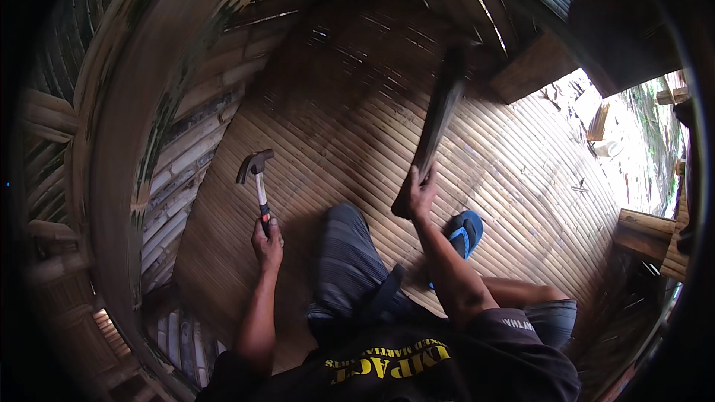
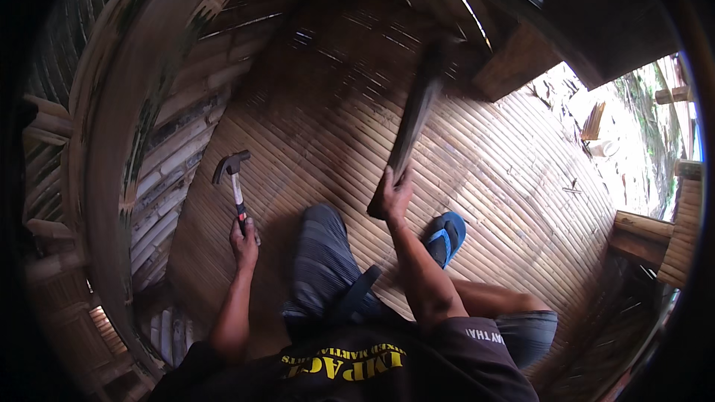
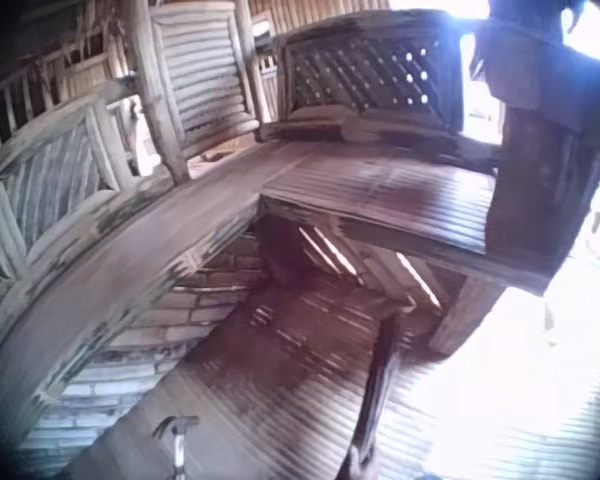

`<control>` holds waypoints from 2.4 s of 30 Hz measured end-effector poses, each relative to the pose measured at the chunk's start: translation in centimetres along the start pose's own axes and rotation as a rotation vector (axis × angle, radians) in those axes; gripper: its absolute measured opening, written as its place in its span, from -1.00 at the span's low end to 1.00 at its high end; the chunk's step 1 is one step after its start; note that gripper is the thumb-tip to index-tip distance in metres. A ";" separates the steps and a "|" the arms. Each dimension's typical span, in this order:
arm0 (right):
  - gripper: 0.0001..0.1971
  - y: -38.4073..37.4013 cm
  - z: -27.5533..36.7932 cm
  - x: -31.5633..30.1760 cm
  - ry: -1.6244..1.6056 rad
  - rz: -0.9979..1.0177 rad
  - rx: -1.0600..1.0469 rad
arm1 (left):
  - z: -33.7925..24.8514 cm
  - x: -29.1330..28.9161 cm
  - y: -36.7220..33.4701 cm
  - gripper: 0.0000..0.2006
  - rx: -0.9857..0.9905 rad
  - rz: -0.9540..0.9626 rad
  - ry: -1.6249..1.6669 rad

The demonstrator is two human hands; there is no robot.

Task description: The person sits on a bamboo floor and uses a hammer and a handmade broom to sweep debris. They then stand, walk outside, and continue sweeping the ground and a wooden ladder before gathering wood scraps by hand.

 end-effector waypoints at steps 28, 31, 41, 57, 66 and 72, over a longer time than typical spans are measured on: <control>-0.27 4.0 11.5 22.6 0.397 0.612 0.034 | 8.4 6.0 -8.2 -0.79 -0.345 -0.045 0.374; -0.31 2.5 9.0 25.0 0.633 0.870 -0.189 | 9.1 5.9 -7.6 -0.79 -0.361 -0.051 0.409; -0.32 -3.0 15.5 28.1 0.025 0.569 0.214 | 6.6 6.6 -8.5 -0.76 -0.279 0.035 0.301; -0.32 -1.0 14.2 20.8 -0.115 0.054 0.165 | 3.6 10.2 -9.0 -0.73 -0.152 0.236 0.155; -0.38 -8.2 7.4 17.4 -0.022 -0.010 0.029 | 5.7 11.5 -7.2 -0.73 -0.176 0.300 0.166; -0.35 -10.5 4.9 15.3 -0.148 0.187 -0.065 | 4.8 14.0 -6.2 -0.72 -0.179 0.367 0.101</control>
Point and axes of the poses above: each hand's wrist, its own y-axis away from the middle knuckle, its own x-axis out of the palm, z = x × y, the point moved 10 cm from there along -y, towards the middle knuckle, and after that the axes turned 9 degrees about -z, right-handed, at the moved point
